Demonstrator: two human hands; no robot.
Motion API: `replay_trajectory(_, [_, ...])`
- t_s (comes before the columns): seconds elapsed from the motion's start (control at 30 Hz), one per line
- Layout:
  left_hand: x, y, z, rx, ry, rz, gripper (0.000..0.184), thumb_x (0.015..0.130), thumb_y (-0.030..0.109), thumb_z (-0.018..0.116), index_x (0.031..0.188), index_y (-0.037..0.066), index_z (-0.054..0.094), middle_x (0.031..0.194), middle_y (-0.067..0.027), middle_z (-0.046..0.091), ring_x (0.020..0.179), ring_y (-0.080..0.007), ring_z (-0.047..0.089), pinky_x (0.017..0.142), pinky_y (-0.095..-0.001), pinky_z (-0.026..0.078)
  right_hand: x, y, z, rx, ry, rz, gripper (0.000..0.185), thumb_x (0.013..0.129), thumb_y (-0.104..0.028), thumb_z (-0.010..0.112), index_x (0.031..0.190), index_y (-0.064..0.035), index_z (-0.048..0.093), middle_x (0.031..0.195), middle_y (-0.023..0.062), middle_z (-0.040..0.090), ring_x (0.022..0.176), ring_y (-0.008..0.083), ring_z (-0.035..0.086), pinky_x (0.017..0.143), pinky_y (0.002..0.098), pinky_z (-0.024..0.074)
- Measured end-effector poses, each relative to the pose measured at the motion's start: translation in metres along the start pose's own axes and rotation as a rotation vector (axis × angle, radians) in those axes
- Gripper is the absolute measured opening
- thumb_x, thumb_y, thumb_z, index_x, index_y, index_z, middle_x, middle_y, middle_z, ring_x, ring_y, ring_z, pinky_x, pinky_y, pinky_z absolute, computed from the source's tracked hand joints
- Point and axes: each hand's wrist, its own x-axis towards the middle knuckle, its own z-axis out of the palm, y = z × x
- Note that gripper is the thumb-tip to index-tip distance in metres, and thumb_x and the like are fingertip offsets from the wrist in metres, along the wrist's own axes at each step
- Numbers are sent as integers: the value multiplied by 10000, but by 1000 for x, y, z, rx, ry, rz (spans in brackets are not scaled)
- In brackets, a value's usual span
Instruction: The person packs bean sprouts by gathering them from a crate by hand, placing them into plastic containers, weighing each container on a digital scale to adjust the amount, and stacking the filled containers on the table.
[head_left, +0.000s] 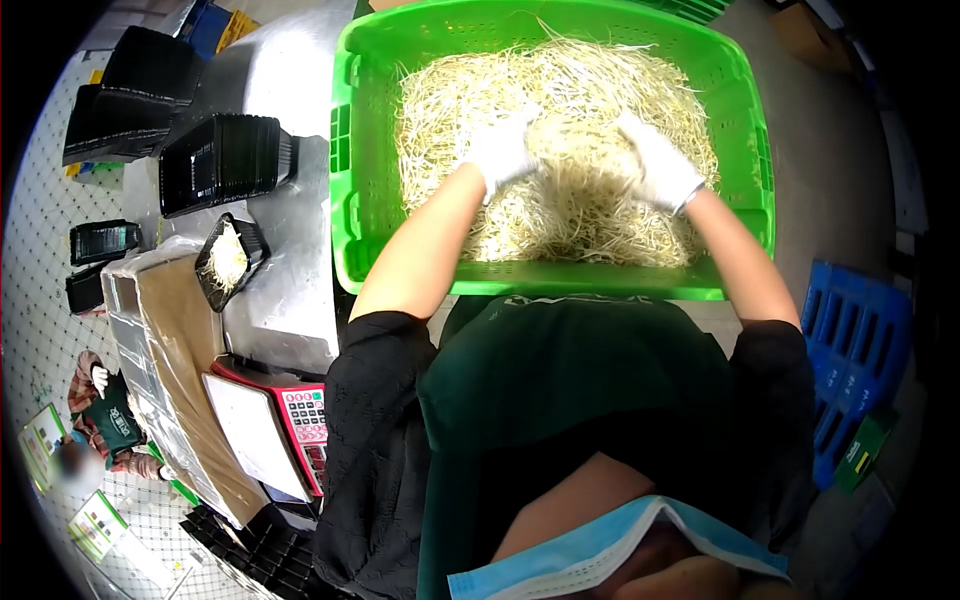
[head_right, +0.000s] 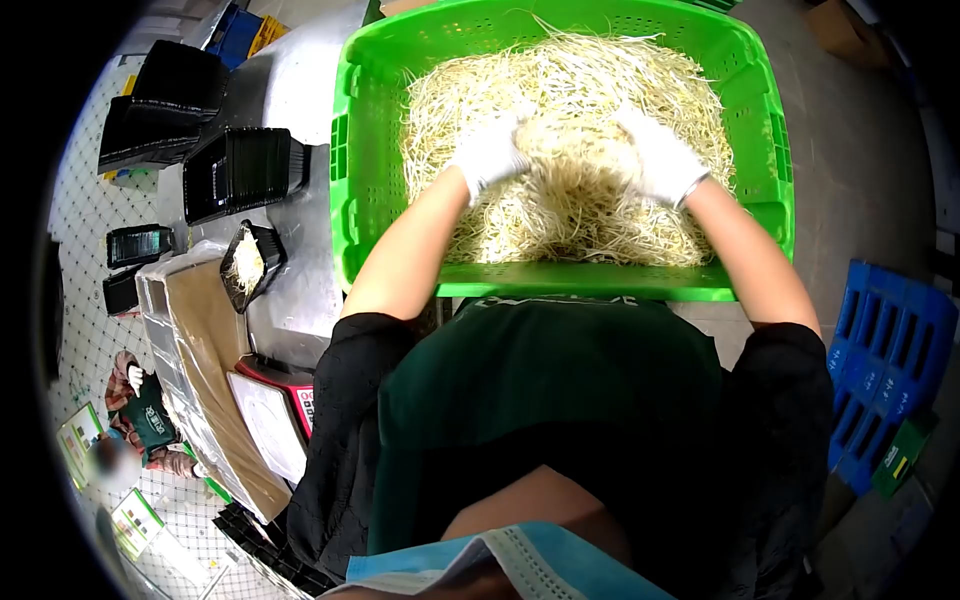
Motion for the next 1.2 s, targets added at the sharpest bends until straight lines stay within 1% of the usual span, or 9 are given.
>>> replay_trajectory(0.1, [18, -43, 8, -706, 7, 38, 632, 718, 193, 720, 1277, -1, 499, 949, -154, 668, 814, -234, 619, 779, -295, 505, 5, 28, -32, 280, -120, 298, 626, 787, -197, 687, 1363, -159, 444, 1201, 117, 583, 964, 178, 600, 846, 285, 513])
replay_trajectory(0.23, [8, -41, 8, -887, 72, 238, 757, 646, 218, 811, 1290, 7, 475, 1182, -160, 596, 1007, -247, 589, 907, -328, 471, 11, 84, -22, 292, -17, 147, 864, 672, -234, 804, 1417, -152, 375, 1370, 143, 475, 1205, 263, 495, 1034, 387, 397])
replay_trajectory(0.43, [-39, 51, 16, 410, -47, -130, 1347, 521, 401, 890, 1482, 77, 2, 1498, -240, 187, 1363, -418, 233, 1129, -392, 252, -14, 39, 40, -221, 30, -105, 1379, 423, -372, 915, 1488, -73, 92, 1536, 191, 116, 1425, 297, 105, 1164, 390, 162])
replay_trajectory(0.6, [-12, 15, 22, 321, 139, 38, 784, 783, 189, 678, 1428, 41, 257, 1091, -232, 594, 1036, -345, 588, 840, -418, 499, 6, 70, 14, 279, -17, 169, 797, 734, -178, 706, 1434, -145, 326, 1199, 140, 560, 755, 216, 564, 722, 306, 538])
replay_trajectory(0.73, [-26, 11, 16, 314, 266, 414, 462, 810, 132, 588, 1244, 29, 468, 804, -139, 638, 681, -236, 637, 530, -350, 500, -3, 75, -32, 1133, 65, 2, 711, 752, -97, 715, 1371, -16, 374, 1262, 92, 565, 1123, 158, 571, 851, 287, 536])
replay_trajectory(0.9, [-26, 36, 52, 654, 332, 775, 450, 837, 240, 568, 1258, 122, 464, 804, -61, 592, 527, -155, 572, 403, -276, 445, 25, 14, -41, 222, 88, 78, 798, 740, -283, 757, 1387, -40, 357, 1266, 130, 554, 1087, 184, 583, 827, 313, 537])
replay_trajectory(0.97, [-27, 34, 53, 702, 327, 757, 538, 843, 325, 554, 1325, 130, 414, 1000, -75, 583, 607, -170, 580, 463, -323, 474, 52, 25, -3, -179, 282, -109, 817, 734, -345, 756, 1387, -50, 364, 1244, 133, 566, 1046, 185, 599, 804, 324, 539])
replay_trajectory(1.07, [-28, 28, 53, 595, 571, 868, 615, 833, 368, 567, 1365, 129, 371, 1222, -94, 515, 914, -205, 602, 711, -403, 520, 62, 13, 39, 638, 357, 97, 676, 808, -455, 649, 1363, -131, 438, 1192, 166, 601, 1019, 247, 611, 870, 388, 499])
replay_trajectory(1.2, [-20, 30, 43, 574, 422, 640, 807, 774, 465, 633, 1419, 134, 279, 1391, -95, 397, 1252, -237, 429, 1008, -410, 377, 18, -8, 48, 215, -37, -506, 505, 892, -436, 539, 1272, -104, 536, 1111, 145, 642, 966, 245, 618, 871, 376, 491])
